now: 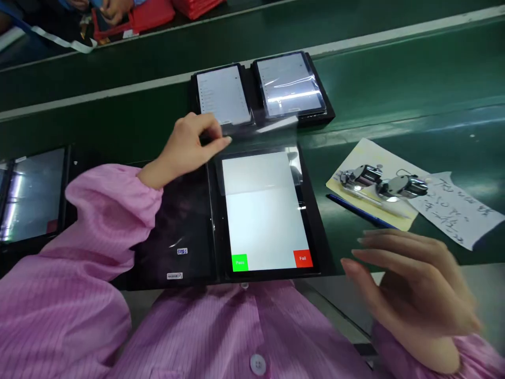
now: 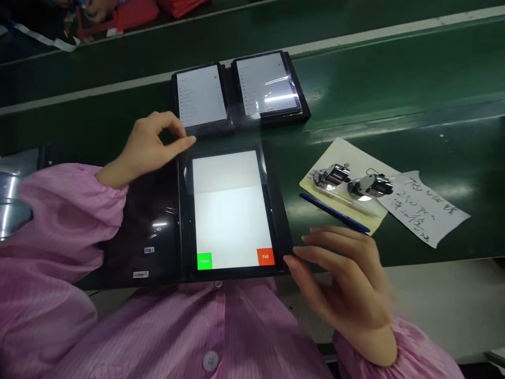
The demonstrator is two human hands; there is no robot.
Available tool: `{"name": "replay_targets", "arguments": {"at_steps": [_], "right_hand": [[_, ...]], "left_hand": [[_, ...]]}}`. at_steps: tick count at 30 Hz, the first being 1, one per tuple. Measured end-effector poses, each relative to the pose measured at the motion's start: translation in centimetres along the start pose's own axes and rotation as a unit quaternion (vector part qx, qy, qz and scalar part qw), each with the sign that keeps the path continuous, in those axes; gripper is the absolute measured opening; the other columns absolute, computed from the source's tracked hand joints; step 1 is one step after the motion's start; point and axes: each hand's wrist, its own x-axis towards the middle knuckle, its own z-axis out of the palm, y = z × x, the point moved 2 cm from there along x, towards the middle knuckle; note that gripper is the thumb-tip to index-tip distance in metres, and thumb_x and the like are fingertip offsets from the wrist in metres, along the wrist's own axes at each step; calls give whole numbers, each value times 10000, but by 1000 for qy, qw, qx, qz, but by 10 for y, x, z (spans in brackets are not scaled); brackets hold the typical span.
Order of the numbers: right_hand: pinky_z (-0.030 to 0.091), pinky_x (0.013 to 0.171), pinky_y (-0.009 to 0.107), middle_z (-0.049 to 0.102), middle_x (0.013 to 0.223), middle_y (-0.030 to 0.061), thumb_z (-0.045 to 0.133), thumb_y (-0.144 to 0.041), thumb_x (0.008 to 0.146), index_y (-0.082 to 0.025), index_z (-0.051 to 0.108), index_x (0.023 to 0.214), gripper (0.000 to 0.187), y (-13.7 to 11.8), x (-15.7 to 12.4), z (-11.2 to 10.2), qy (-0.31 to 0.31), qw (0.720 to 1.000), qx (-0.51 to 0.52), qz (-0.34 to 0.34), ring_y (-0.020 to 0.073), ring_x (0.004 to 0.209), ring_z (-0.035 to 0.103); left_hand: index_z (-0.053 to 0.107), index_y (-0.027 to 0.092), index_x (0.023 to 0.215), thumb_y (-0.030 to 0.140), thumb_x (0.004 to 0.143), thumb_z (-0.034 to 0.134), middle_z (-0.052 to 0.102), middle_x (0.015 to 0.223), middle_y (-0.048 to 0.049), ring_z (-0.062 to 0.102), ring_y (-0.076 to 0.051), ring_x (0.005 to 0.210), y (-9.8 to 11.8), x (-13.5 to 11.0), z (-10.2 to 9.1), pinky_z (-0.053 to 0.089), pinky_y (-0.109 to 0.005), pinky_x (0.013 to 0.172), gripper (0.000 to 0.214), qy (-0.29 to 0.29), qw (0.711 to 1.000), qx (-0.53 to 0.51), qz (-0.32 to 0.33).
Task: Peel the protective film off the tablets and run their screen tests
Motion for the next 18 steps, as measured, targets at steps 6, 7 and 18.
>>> {"name": "replay_targets", "arguments": {"at_steps": [6, 7, 18], "right_hand": [[528, 682, 477, 595, 1004, 81, 822, -325, 917, -290, 648, 1097, 252, 27, -66, 18, -72, 982, 121, 126, 295, 887, 624], [530, 682, 458, 581, 1012, 79, 833, -355, 911, -276, 639, 1081, 270, 28, -73, 23, -74, 977, 142, 140, 282, 885, 615], [541, 738, 389, 534, 955, 40, 859, -334, 895, -261, 585, 993, 300, 20, -77, 44, 32, 940, 265, 214, 227, 852, 581]], "left_hand": [[642, 214, 903, 334, 945, 721, 702, 910, 0, 677, -206, 855, -8, -7, 3, 543, -325, 777, 149, -33, 997, -11, -72], [637, 215, 898, 334, 951, 716, 704, 897, 4, 680, -198, 845, -4, -10, 4, 541, -313, 763, 153, -34, 997, -14, -70], [654, 115, 929, 277, 971, 745, 725, 833, 36, 735, -115, 667, 12, -3, 7, 652, -424, 855, 191, -41, 986, -23, -161]]}}
